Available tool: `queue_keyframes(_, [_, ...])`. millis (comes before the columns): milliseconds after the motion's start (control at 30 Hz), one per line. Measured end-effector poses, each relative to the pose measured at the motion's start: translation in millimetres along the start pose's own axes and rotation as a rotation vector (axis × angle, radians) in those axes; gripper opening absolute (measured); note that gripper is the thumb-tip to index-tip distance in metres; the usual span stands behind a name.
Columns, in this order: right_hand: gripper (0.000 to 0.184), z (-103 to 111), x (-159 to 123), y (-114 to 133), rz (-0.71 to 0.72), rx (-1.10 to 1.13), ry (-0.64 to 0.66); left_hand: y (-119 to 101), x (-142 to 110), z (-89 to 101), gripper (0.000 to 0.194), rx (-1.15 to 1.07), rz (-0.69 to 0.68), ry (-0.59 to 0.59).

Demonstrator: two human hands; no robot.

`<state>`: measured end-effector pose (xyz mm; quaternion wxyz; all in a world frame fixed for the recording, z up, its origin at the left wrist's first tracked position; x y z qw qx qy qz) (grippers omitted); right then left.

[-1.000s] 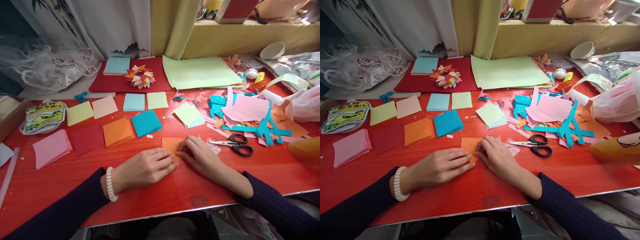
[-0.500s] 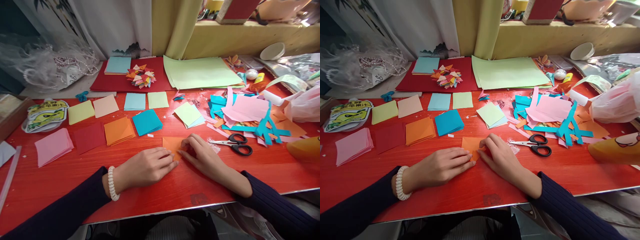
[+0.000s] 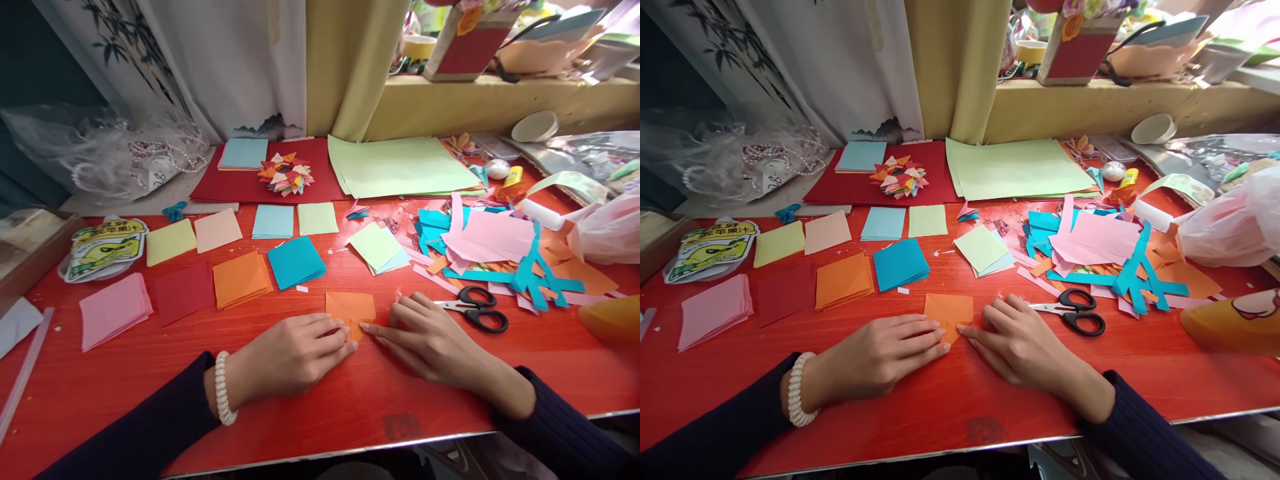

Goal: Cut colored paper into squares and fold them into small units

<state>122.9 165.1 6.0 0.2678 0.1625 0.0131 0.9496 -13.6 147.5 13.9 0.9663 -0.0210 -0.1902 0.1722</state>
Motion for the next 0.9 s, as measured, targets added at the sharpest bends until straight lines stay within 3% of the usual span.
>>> queue_keyframes(300, [0.025, 1, -7, 0, 0.01, -0.082, -0.079, 5, -7, -2.5, 0.036, -0.04, 0.017, 0.045])
queue_keyframes(533, [0.015, 9, -4, -4, -0.039, -0.055, -0.132, 9, -9, 5.4, 0.029, -0.081, 0.057, -0.004])
queue_keyframes(667, [0.012, 5, 0, 4, -0.007, -0.004, -0.086, 11, -10, 4.5, 0.023, -0.101, 0.072, -0.026])
queue_keyframes(767, [0.017, 6, -1, 3, -0.054, -0.004, -0.152, 13, -9, 3.3, 0.023, -0.119, 0.064, -0.039])
queue_keyframes(900, [0.025, -2, 4, 11, 0.066, 0.022, -0.098, 18, -7, 0.8, 0.029, -0.141, 0.077, -0.015])
Point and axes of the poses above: each hand's wrist, its own x-axis towards the middle knuckle, its own z-axis out of the back of the hand, y = z × x, the point moved 7 cm from there along x, towards the middle knuckle, and after that the axes turned 4 degrees about z, right-handed, at the moved point
